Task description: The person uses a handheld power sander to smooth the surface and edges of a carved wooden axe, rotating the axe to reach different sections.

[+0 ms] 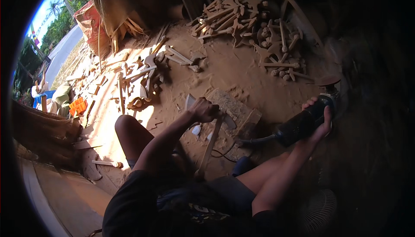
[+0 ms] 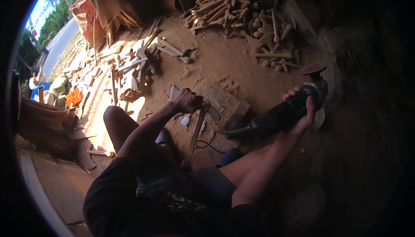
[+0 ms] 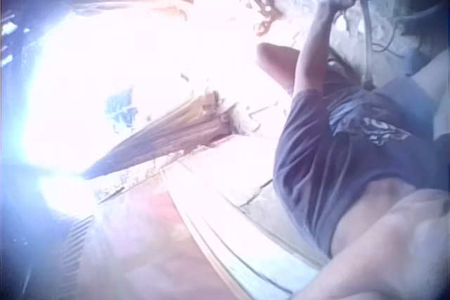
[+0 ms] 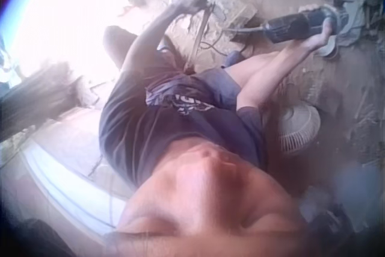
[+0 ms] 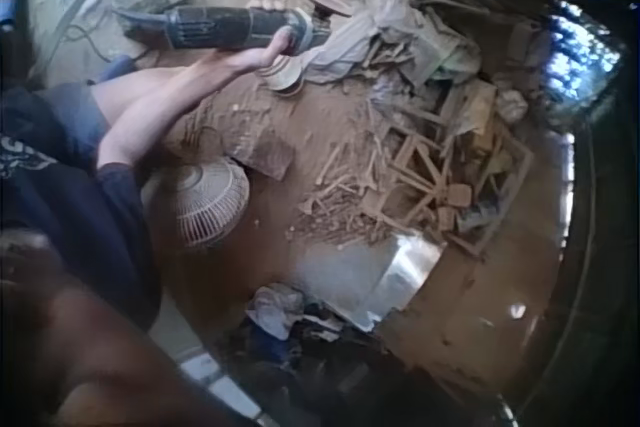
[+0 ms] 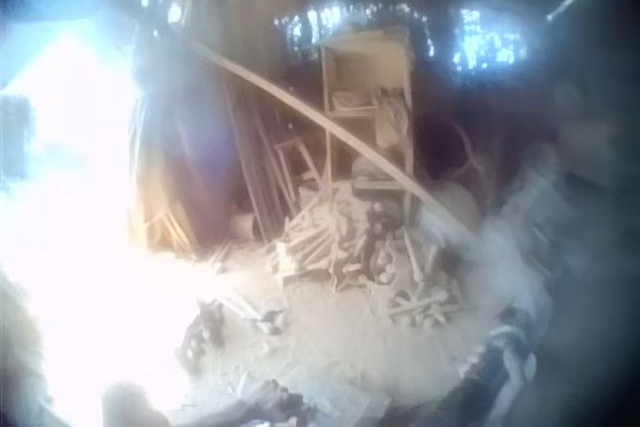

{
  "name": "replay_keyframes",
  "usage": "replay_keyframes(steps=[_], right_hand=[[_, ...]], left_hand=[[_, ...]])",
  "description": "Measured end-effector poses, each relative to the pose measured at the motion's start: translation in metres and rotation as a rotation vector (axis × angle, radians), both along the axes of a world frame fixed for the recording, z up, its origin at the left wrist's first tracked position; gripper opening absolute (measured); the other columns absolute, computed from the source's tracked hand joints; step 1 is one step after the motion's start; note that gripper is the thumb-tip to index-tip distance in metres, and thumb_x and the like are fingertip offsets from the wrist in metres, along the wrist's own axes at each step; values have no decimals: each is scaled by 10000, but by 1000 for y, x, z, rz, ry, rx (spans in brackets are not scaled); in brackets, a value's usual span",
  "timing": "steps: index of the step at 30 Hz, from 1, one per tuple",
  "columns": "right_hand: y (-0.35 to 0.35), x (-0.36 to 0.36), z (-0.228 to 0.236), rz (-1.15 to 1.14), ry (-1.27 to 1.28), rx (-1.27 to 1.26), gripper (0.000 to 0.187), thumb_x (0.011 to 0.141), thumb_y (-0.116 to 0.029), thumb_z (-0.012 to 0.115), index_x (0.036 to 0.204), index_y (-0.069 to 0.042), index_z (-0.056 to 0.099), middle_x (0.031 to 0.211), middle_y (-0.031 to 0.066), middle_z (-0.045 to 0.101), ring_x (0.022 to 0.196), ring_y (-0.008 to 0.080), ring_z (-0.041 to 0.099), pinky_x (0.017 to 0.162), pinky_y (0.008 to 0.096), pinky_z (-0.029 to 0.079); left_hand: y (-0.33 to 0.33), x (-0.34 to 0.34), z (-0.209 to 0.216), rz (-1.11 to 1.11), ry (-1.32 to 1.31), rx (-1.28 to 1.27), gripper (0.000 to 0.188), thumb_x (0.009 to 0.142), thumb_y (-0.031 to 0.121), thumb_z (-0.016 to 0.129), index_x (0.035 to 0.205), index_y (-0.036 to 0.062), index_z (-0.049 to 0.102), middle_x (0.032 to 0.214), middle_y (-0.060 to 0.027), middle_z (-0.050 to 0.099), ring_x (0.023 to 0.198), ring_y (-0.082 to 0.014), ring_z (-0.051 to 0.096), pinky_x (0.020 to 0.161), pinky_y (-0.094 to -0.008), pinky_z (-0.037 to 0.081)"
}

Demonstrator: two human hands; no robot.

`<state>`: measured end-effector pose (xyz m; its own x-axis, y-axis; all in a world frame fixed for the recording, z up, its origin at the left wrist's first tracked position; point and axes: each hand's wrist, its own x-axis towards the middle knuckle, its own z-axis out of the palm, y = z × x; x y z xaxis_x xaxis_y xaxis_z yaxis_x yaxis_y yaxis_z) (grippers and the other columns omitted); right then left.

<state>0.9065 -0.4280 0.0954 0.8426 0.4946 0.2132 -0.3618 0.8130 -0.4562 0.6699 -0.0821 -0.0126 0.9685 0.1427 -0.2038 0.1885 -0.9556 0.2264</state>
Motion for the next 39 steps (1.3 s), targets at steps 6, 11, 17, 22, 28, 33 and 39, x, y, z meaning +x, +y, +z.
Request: replay_keyframes(steps=[6,11,17,22,28,33,39], right_hand=[[-11,-4,-1,-81,-37,-138,567,965,-282,694,1431,-28,496,1182,194,598,1044,293,597,947,446,518],[-15,-10,-6,-104,-29,-206,595,928,-259,733,1411,-2,501,1172,202,615,1054,306,628,931,458,541],[3,-30,-12,-947,-553,-959,665,838,-222,897,1315,63,533,1094,171,675,906,249,699,791,402,602],[67,-78,-29,-594,-776,-1203,819,773,-279,945,1361,19,457,1071,187,719,937,286,740,800,431,583],[80,-118,-110,-246,-1024,-1498,872,792,-309,843,1463,7,383,1023,323,714,943,510,709,799,574,559],[79,-140,-154,-130,-1057,-1503,903,802,-302,820,1499,32,354,1025,362,703,950,529,704,815,569,572],[77,-154,-184,-15,-1083,-1639,906,795,-325,810,1506,-2,352,944,361,710,890,550,702,766,617,569]], left_hand=[[-90,-12,-133,201,-493,274,681,936,433,681,1521,146,483,1526,-198,429,1411,-473,381,1148,-641,299],[-141,-133,-246,732,-211,-494,640,916,305,737,1402,-2,455,1328,-257,521,1255,-466,517,973,-536,492],[-151,-104,-226,532,-32,-624,272,960,231,649,1084,19,534,816,-126,626,796,-418,646,764,-523,524],[-92,-176,-284,143,-299,-402,129,966,131,569,999,22,509,802,-193,615,788,-434,639,749,-546,493],[-84,-170,-248,257,-125,-577,130,956,94,508,1059,21,482,790,-286,657,744,-493,673,623,-589,511],[-107,-149,-150,373,-95,-472,127,959,84,474,1069,21,487,782,-277,666,776,-490,683,680,-589,542],[-104,-158,-152,417,-146,-436,135,946,77,485,1061,6,479,756,-283,651,738,-482,674,691,-601,544]])
